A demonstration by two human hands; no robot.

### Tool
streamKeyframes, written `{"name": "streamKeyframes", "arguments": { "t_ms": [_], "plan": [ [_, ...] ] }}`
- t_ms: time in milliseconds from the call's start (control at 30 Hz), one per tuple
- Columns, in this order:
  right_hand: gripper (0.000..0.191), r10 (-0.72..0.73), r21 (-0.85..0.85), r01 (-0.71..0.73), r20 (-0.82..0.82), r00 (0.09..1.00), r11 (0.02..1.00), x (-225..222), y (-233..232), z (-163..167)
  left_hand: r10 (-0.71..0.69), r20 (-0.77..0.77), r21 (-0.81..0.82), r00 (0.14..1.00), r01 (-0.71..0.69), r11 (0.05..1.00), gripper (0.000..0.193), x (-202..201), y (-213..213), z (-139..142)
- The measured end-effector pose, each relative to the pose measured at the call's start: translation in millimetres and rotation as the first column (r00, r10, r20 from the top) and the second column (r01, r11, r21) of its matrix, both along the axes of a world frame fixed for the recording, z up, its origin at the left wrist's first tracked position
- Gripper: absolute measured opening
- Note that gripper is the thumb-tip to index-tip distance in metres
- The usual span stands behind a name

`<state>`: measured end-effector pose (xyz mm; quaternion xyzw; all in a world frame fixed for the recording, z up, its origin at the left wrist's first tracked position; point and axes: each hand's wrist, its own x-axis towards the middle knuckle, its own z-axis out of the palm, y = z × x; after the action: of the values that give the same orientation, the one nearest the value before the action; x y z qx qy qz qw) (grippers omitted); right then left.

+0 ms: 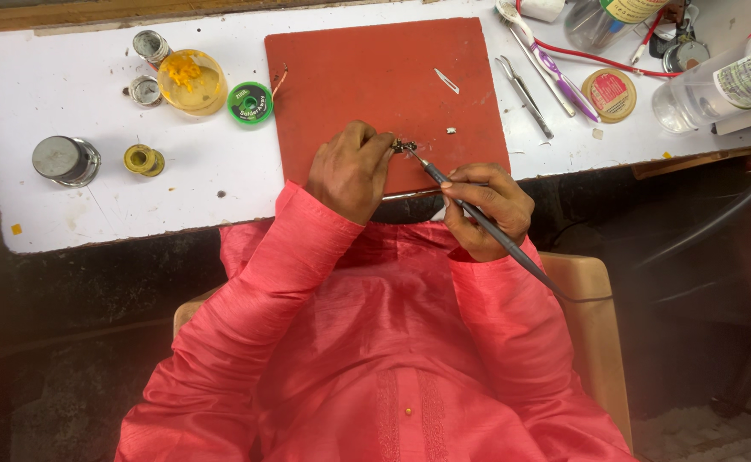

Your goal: The person applies flux to a small electronic component, then uses a soldering iron to solder connections on the component. They handle the component with their fingers and use a soldering iron and solder wire to complete the task.

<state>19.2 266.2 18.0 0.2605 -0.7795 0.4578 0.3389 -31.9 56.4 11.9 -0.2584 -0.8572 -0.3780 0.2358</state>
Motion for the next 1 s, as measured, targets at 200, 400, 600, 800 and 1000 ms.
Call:
{"name": "streamKeyframes", "arguments": {
  "t_ms": [200,400,600,800,1000],
  "plan": [
    [0.031,-0.002,0.005,0.002,0.008,1.0,1.0,0.2,0.5,0.0,0.003,-0.01,0.003,1.0,-0.003,1.0,0.016,0.0,0.7,-0.9],
    [0.03,0.019,0.012,-0.019,-0.009,1.0,1.0,-2.1,1.3,-0.5,0.002,-0.016,0.012,1.0,-0.002,1.0,0.016,-0.3,0.5,-1.3],
    [0.03,0.01,0.025,-0.009,-0.008,1.0,1.0,-1.9,1.2,-0.4,0.003,-0.019,0.01,1.0,-0.003,1.0,0.016,-0.4,0.1,-1.3],
    [0.03,0.02,0.023,-0.02,-0.016,1.0,1.0,-1.7,1.2,0.0,-0.003,-0.005,0.005,1.0,0.003,1.0,0.016,-0.6,-0.2,-0.8],
    [0.03,0.021,0.022,-0.021,-0.005,1.0,1.0,-1.0,1.6,0.3,-0.002,-0.005,0.012,1.0,0.002,1.0,0.015,0.1,0.6,0.0]
  ]
}}
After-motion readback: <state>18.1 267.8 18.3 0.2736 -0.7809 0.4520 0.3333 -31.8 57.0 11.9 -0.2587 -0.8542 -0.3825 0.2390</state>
